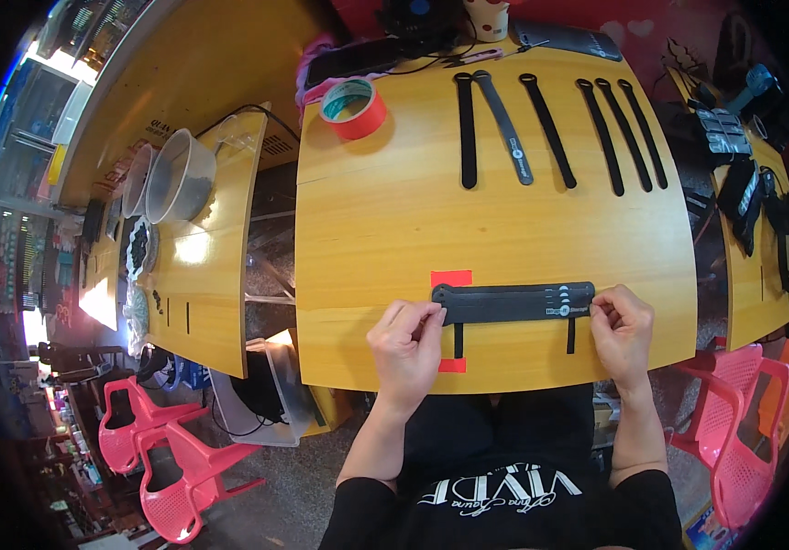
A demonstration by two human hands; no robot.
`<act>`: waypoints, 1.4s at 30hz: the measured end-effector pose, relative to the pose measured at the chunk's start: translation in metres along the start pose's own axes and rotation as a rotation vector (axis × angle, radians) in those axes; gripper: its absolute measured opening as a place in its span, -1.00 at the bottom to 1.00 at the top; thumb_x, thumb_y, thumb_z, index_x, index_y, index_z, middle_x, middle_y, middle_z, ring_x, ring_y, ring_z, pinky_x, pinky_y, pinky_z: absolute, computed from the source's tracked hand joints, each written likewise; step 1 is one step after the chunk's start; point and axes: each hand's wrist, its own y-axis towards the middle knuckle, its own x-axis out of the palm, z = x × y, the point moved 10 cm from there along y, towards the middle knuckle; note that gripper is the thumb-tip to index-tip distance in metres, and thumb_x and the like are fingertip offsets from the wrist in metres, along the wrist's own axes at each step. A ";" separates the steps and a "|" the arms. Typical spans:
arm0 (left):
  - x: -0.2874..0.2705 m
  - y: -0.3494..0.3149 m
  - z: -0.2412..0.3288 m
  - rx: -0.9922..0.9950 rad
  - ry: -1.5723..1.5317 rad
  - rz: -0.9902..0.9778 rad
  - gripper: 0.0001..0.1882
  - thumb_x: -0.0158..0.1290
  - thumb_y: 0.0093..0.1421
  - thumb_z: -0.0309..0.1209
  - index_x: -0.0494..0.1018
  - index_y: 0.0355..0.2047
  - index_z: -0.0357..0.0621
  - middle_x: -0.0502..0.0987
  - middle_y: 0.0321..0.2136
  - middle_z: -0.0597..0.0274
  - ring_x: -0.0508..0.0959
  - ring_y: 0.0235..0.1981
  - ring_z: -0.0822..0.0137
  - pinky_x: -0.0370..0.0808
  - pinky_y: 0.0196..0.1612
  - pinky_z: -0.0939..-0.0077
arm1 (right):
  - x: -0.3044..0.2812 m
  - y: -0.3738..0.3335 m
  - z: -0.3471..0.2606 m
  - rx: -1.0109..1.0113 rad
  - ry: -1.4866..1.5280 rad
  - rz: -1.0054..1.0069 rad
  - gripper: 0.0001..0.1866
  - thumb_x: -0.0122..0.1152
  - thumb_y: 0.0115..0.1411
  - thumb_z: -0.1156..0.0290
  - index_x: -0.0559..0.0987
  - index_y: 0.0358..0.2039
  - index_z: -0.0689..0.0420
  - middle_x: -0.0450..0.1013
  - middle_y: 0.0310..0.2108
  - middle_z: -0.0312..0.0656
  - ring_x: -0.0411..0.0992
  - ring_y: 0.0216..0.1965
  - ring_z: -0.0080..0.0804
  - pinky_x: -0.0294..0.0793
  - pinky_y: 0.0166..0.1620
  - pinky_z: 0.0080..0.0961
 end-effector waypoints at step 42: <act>-0.008 -0.014 0.011 0.240 0.219 0.011 -0.89 0.11 0.14 -0.69 0.57 -0.33 -0.32 0.43 -0.50 0.20 0.49 -0.59 0.46 0.39 -0.56 0.53 | 0.001 0.001 -0.005 -0.111 -0.131 0.024 -0.96 0.14 0.00 0.70 0.49 -0.50 0.31 0.43 -0.58 0.05 0.43 -0.61 -0.10 0.34 -0.52 -0.35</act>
